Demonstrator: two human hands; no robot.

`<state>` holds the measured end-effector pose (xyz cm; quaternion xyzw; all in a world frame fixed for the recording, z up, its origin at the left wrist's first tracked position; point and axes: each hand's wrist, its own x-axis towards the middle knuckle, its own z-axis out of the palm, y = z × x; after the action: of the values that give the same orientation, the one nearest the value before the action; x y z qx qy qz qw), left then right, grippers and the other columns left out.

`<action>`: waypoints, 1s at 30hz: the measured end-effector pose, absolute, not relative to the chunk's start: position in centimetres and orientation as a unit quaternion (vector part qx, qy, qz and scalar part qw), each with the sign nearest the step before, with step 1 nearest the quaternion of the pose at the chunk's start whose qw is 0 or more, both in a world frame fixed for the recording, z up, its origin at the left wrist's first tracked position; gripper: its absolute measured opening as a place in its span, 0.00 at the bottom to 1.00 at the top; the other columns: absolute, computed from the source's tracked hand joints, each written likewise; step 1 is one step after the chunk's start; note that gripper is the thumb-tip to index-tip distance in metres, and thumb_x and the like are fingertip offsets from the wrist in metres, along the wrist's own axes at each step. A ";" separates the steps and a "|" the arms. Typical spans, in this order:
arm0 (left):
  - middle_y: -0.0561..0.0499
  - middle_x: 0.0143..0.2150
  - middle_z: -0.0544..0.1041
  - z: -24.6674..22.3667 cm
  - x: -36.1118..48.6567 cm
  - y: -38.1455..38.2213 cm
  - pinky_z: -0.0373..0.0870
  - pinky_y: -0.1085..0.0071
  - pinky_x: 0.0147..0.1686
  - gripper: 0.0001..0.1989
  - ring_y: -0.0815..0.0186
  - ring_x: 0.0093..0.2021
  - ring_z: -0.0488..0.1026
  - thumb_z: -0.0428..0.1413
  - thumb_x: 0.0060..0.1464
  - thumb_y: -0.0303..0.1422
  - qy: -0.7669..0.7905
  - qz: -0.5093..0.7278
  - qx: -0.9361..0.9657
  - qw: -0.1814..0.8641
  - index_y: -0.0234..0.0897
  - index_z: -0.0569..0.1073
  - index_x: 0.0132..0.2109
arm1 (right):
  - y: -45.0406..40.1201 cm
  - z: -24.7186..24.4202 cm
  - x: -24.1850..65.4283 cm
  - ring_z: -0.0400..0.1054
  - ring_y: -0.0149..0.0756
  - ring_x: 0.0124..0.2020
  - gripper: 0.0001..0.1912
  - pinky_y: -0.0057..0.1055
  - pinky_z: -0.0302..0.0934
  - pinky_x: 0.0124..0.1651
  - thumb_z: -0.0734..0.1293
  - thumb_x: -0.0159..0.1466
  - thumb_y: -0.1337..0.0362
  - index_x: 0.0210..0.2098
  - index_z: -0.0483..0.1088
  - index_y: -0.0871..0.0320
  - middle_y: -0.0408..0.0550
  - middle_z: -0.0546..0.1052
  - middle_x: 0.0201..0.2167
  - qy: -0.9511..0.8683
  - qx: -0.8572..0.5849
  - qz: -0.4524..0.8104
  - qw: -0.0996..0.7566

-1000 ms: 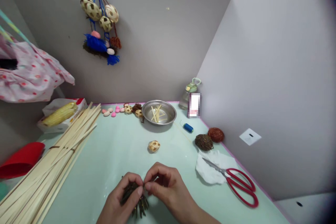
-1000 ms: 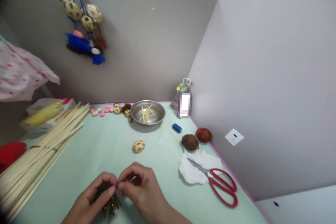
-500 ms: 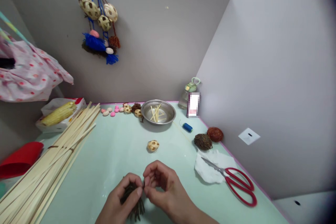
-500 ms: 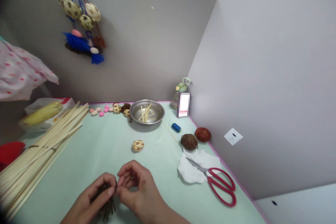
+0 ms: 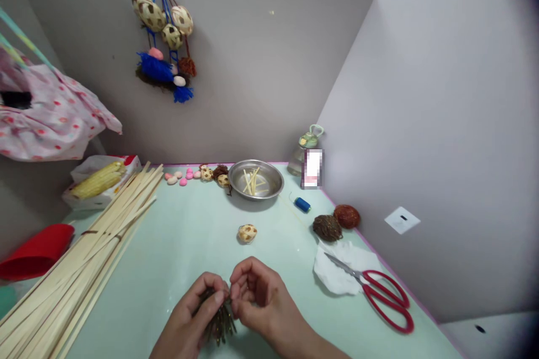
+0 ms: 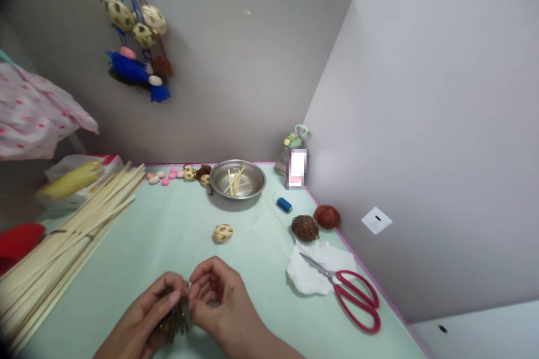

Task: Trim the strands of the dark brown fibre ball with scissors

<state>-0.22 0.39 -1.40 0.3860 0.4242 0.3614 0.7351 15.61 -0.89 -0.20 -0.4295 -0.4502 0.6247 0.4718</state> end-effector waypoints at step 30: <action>0.55 0.30 0.69 -1.6 0.5 -1.1 0.65 0.72 0.34 0.15 0.63 0.32 0.67 0.53 0.58 0.48 0.446 0.342 0.558 0.610 0.42 0.69 0.35 | -1.6 0.1 16.1 0.56 0.29 0.25 0.14 0.27 0.52 0.30 0.61 0.68 0.53 0.44 0.65 0.57 0.37 0.63 0.23 -0.618 -0.493 0.454 0.411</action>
<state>0.48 -1.10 -1.57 0.5581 0.4465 0.3421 0.6100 16.09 -1.59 0.14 -0.4932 -0.6181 0.4538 0.4109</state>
